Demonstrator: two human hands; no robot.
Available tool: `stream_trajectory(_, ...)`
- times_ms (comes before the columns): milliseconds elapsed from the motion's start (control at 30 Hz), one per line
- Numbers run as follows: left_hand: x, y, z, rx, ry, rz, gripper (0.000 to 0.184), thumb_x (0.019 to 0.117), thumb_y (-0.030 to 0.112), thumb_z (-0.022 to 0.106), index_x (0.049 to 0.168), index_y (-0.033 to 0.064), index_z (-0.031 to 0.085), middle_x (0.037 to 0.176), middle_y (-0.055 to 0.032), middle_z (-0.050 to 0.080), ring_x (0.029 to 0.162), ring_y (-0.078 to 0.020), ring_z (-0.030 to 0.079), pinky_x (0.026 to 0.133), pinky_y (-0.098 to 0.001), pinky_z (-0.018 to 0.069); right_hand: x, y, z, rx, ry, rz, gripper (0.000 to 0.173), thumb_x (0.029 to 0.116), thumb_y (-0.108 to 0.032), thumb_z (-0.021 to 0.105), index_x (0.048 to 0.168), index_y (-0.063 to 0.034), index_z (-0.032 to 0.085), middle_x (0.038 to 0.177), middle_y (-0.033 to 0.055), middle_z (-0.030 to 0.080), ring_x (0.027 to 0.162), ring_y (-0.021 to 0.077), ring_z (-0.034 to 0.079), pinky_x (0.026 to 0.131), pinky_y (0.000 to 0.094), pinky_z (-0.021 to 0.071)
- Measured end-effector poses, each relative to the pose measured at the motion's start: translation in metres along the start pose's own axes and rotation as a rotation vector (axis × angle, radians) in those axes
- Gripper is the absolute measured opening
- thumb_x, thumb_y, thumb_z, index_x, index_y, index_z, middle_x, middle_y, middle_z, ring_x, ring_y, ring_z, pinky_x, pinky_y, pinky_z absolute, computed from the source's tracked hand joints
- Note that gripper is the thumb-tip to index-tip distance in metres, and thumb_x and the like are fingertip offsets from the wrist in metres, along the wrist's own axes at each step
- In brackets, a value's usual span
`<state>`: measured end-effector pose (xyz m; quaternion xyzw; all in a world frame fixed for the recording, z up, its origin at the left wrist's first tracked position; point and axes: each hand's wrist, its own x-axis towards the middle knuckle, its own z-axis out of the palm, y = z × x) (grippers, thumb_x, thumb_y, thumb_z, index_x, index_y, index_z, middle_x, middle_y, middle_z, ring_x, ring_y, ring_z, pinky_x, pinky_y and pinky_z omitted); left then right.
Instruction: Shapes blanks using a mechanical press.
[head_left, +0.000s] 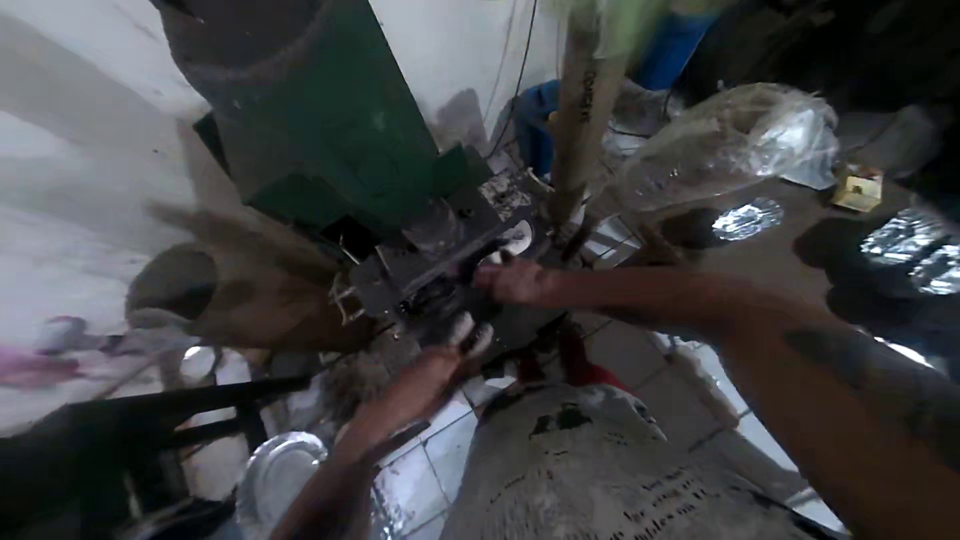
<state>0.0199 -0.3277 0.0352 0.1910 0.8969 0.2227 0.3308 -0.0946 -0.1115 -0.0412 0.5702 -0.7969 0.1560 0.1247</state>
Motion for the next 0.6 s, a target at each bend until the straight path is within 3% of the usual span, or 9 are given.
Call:
stream_trajectory(67, -0.020, 0.021, 0.019, -0.217, 0.033, 0.216, 0.026, 0.1020, 0.016, 0.058, 0.119, -0.0007, 0.069, 0.104, -0.0139, 0.072, 0.095, -0.0183, 0.069, 0.090, -0.0366, 0.0565, 0.039, -0.015, 0.065, 0.193, -0.333, 0.163, 0.034, 0.1078, -0.016, 0.046, 0.136, -0.0065, 0.062, 0.145, 0.0118, 0.058, 0.136, 0.0339, 0.052, 0.117, 0.0692, 0.0264)
stream_trajectory(100, -0.024, 0.033, 0.029, -0.305, 0.025, 0.310, 0.025, 0.1012, 0.014, 0.059, 0.116, -0.0025, 0.069, 0.101, -0.0141, 0.072, 0.093, -0.0174, 0.069, 0.087, -0.0357, 0.0568, 0.064, -0.032, 0.076, 0.227, -0.478, 0.226, 0.032, 0.1040, -0.012, 0.054, 0.135, -0.0045, 0.061, 0.147, 0.0128, 0.055, 0.136, 0.0351, 0.051, 0.112, 0.0690, 0.0349)
stream_trajectory(200, -0.032, 0.059, 0.041, -0.384, 0.068, 0.428, 0.037, 0.0990, 0.010, 0.058, 0.131, -0.0084, 0.060, 0.124, -0.0230, 0.065, 0.118, -0.0261, 0.063, 0.105, -0.0386, 0.0492, 0.091, -0.039, 0.056, 0.242, -0.692, 0.179, 0.037, 0.0953, -0.008, 0.069, 0.130, 0.0047, 0.062, 0.144, 0.0206, 0.054, 0.138, 0.0414, 0.048, 0.110, 0.0695, 0.0381)
stream_trajectory(267, -0.038, 0.070, 0.046, -0.440, 0.071, 0.338, 0.038, 0.0947, 0.006, 0.059, 0.131, -0.0070, 0.061, 0.123, -0.0212, 0.066, 0.116, -0.0244, 0.064, 0.104, -0.0384, 0.0499, 0.068, -0.020, 0.010, 0.193, -0.860, 0.068, 0.041, 0.0940, -0.014, 0.069, 0.131, 0.0025, 0.062, 0.139, 0.0203, 0.057, 0.134, 0.0405, 0.050, 0.111, 0.0646, 0.0381)
stream_trajectory(400, -0.028, 0.075, 0.048, -0.323, -0.263, 0.183, 0.026, 0.1003, 0.015, 0.052, 0.092, -0.0051, 0.066, 0.082, -0.0193, 0.063, 0.079, -0.0329, 0.064, 0.073, -0.0516, 0.0522, 0.010, 0.039, -0.162, 0.652, -1.061, 0.165, 0.037, 0.1023, -0.025, 0.064, 0.136, -0.0100, 0.065, 0.124, 0.0131, 0.070, 0.113, 0.0308, 0.066, 0.097, 0.0544, 0.0513)
stream_trajectory(467, -0.003, 0.067, 0.056, -0.437, -0.447, 0.272, 0.025, 0.0996, 0.016, 0.056, 0.088, -0.0034, 0.067, 0.073, -0.0127, 0.061, 0.067, -0.0237, 0.060, 0.062, -0.0441, 0.0507, -0.074, 0.113, -0.202, 0.942, -0.588, -0.116, 0.041, 0.1060, -0.025, 0.055, 0.136, 0.0019, 0.056, 0.117, 0.0147, 0.068, 0.100, 0.0146, 0.067, 0.080, 0.0282, 0.0570)
stream_trajectory(533, 0.026, 0.061, 0.079, -0.644, -0.617, 0.388, 0.024, 0.0980, 0.019, 0.058, 0.091, -0.0017, 0.068, 0.073, -0.0018, 0.060, 0.065, -0.0065, 0.055, 0.064, -0.0275, 0.0500, -0.169, 0.084, -0.258, 1.013, -0.096, 0.441, 0.042, 0.0999, -0.005, 0.043, 0.140, -0.0059, 0.056, 0.124, 0.0081, 0.064, 0.110, 0.0068, 0.063, 0.100, 0.0217, 0.0526)
stream_trajectory(567, 0.039, 0.066, 0.094, -0.697, -0.658, 0.405, 0.024, 0.0974, 0.021, 0.058, 0.092, -0.0007, 0.068, 0.073, 0.0015, 0.060, 0.065, -0.0020, 0.054, 0.065, -0.0232, 0.0495, -0.190, 0.049, -0.270, 0.952, 0.315, 0.794, 0.040, 0.1010, 0.002, 0.039, 0.130, -0.0102, 0.064, 0.115, 0.0025, 0.067, 0.102, 0.0041, 0.064, 0.097, 0.0215, 0.0534)
stream_trajectory(600, 0.047, 0.077, 0.107, -0.699, -0.657, 0.374, 0.022, 0.0950, 0.022, 0.060, 0.089, 0.0030, 0.068, 0.071, 0.0040, 0.061, 0.063, 0.0002, 0.055, 0.061, -0.0215, 0.0501, -0.226, 0.073, -0.266, 0.977, 0.542, 0.538, 0.036, 0.1033, 0.003, 0.039, 0.133, -0.0005, 0.060, 0.116, 0.0073, 0.068, 0.100, 0.0055, 0.067, 0.090, 0.0207, 0.0580)
